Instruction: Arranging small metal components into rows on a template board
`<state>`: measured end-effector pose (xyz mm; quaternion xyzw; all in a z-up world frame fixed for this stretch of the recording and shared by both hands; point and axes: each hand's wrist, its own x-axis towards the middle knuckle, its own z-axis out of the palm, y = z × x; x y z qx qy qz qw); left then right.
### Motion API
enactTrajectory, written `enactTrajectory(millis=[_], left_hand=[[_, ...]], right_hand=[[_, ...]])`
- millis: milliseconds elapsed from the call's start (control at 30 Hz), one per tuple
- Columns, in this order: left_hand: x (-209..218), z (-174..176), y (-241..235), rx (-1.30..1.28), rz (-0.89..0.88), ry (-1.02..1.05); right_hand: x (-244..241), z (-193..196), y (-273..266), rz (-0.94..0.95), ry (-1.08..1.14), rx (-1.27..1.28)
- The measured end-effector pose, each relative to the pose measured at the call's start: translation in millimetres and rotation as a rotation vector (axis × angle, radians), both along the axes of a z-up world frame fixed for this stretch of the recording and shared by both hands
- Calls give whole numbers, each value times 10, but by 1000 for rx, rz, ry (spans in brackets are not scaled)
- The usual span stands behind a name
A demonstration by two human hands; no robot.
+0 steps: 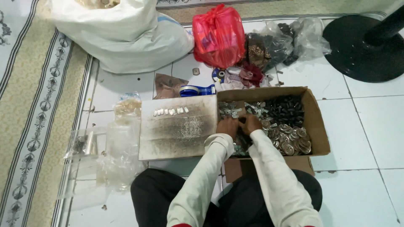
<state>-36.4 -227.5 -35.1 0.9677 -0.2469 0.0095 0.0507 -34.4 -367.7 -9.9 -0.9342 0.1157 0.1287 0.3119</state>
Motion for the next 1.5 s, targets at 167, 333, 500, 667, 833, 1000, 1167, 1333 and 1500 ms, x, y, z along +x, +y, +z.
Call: enactTrajectory(millis=[167,333,500,667,833,1000,1167,1333,1500], left_hand=[[-6,-229,-107,381,-76,34],[-89,-9,-63,432,-80,14],[-152,-35,-51,384,-43,7],[-141,59,-18,362,-42,2],[-207,363,40,245,-13,13],[-156,318,129,-142,-53,-20],[-77,604,228,-514,130,215],[-42,577,368,-851,234,274],[-22,564,339,-848,260,403]], right_hand=[[-341,904,356,201,-12,-153],[-279,523,291,282,-32,-256],[-279,140,174,333,-58,-307],[-404,474,248,329,-33,-219],[-351,104,160,311,-16,-205],[-105,-730,-143,96,24,45],[-169,-587,-152,-242,-45,792],[-329,-176,87,-459,-53,1150],[-318,-70,98,-482,-124,1171]])
